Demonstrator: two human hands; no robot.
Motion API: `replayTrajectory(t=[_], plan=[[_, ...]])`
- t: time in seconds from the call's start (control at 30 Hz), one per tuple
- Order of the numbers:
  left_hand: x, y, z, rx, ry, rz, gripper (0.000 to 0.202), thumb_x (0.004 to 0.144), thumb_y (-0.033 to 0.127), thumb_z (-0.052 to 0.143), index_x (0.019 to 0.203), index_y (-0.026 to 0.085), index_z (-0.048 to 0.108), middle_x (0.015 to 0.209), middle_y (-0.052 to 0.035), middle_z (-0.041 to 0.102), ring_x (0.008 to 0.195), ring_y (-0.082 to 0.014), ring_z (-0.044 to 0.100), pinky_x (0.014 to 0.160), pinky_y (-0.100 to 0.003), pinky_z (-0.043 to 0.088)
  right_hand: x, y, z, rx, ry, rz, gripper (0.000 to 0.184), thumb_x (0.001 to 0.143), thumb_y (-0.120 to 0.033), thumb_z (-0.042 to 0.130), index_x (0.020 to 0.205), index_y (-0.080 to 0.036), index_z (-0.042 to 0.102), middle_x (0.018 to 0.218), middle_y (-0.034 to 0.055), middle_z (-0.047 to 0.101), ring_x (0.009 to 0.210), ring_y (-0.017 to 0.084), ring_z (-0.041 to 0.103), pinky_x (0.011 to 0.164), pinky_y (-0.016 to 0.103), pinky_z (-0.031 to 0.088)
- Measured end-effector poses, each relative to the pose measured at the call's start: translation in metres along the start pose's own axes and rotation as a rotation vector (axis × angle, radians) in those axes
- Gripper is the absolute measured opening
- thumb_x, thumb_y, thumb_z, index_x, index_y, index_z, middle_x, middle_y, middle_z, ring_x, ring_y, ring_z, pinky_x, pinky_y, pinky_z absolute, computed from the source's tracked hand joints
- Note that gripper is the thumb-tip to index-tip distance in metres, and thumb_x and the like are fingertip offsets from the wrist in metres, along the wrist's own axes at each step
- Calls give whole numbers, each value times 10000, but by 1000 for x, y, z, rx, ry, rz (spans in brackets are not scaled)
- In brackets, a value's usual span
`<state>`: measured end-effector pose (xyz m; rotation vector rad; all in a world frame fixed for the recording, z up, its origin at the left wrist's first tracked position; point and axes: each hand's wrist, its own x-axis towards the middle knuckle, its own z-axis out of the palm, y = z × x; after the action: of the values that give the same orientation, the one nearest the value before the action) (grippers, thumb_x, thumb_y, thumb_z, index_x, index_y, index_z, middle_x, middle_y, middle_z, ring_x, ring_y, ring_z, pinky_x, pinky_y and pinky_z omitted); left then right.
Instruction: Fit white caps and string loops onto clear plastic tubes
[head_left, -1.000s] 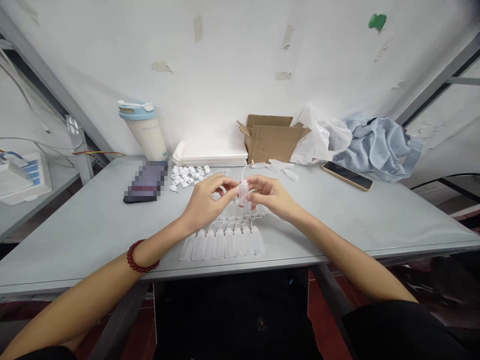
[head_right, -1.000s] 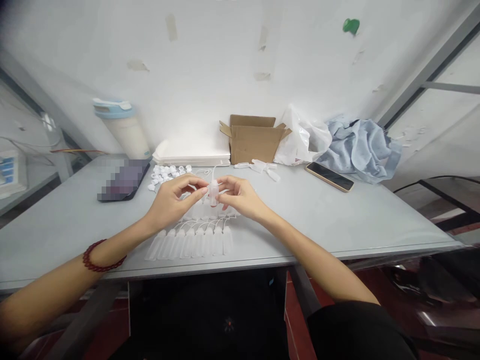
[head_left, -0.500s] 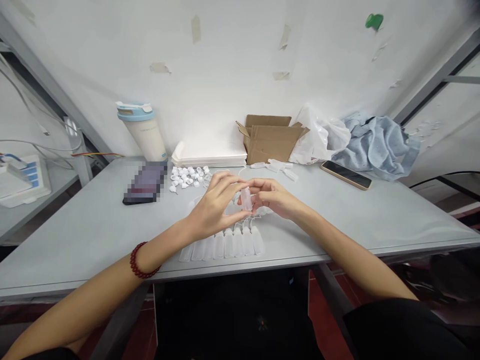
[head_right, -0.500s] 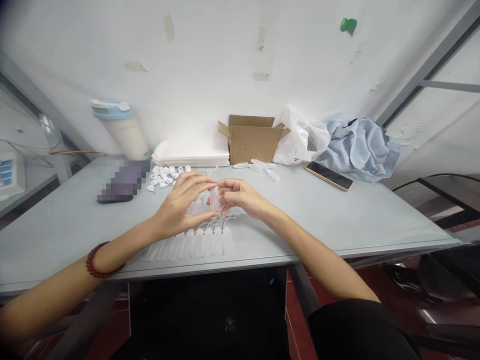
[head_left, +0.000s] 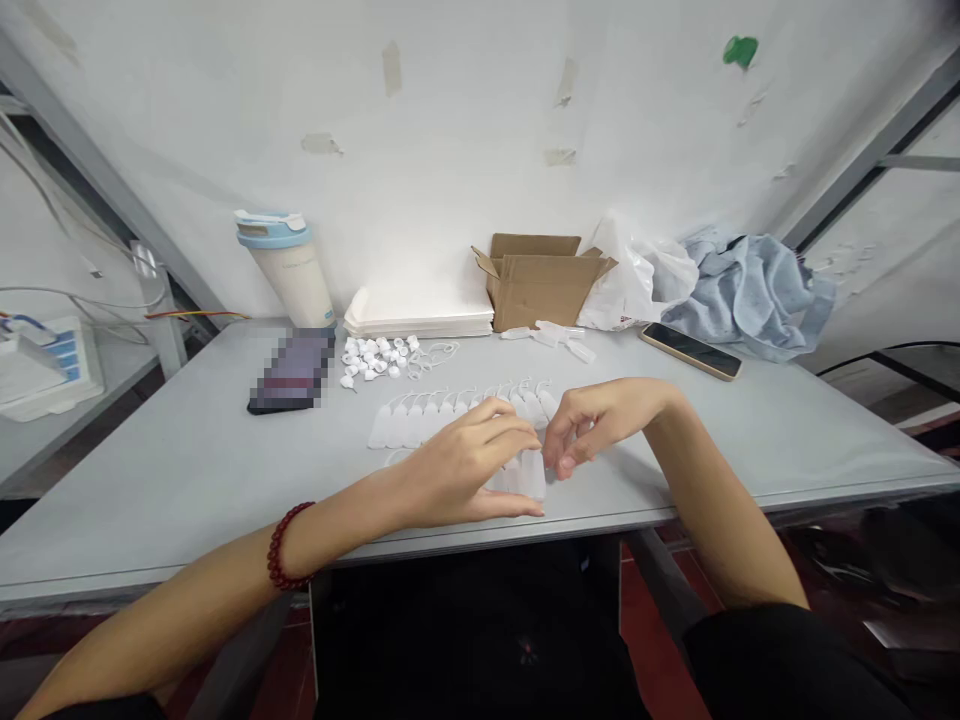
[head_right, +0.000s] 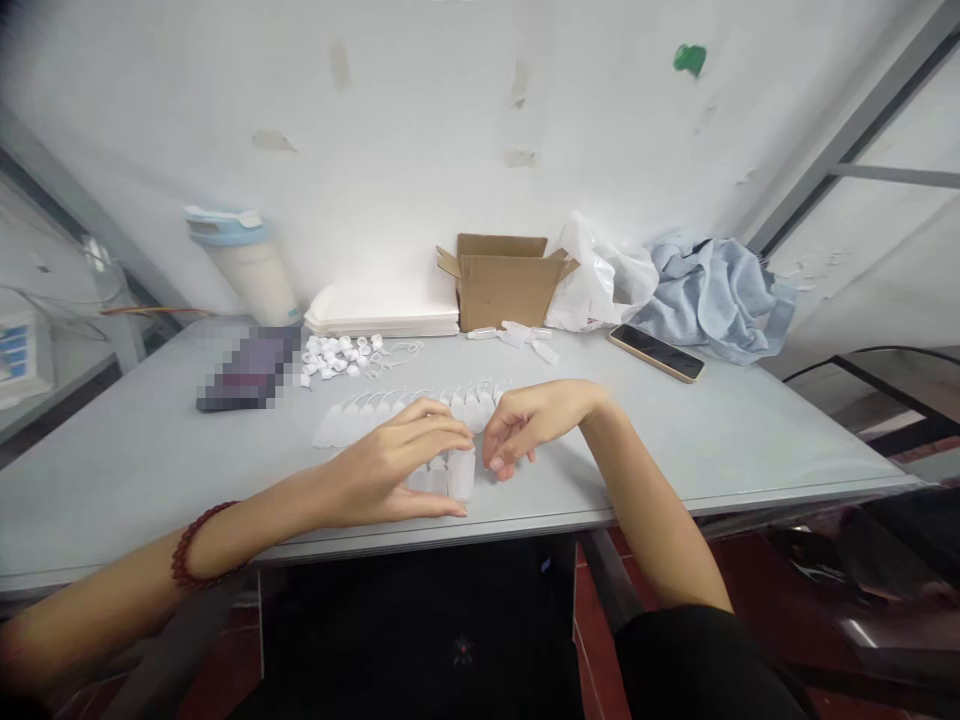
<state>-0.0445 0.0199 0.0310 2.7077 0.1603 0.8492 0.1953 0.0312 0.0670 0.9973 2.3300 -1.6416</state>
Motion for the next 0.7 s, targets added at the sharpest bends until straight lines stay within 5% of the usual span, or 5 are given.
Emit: replayTrajectory(t=[0.27,0.7], plan=[[2,-3,11,105,-168,-13,402,855,480,619,996,104,621,970,-144,670,968,-271,541,822,-393,495,6,4,-2,11,-113,130,535,777,-528,657,1080,-88,680,919,119,735,842,197,692,543,203,488],[12,1,19,251,-272,-126,383,823,505,643,840,122,627,792,-83,629,827,-237,525,767,-351,469,4,7,-6,54,-70,158,420,795,-468,635,996,-103,682,841,84,729,773,176,698,514,201,467]])
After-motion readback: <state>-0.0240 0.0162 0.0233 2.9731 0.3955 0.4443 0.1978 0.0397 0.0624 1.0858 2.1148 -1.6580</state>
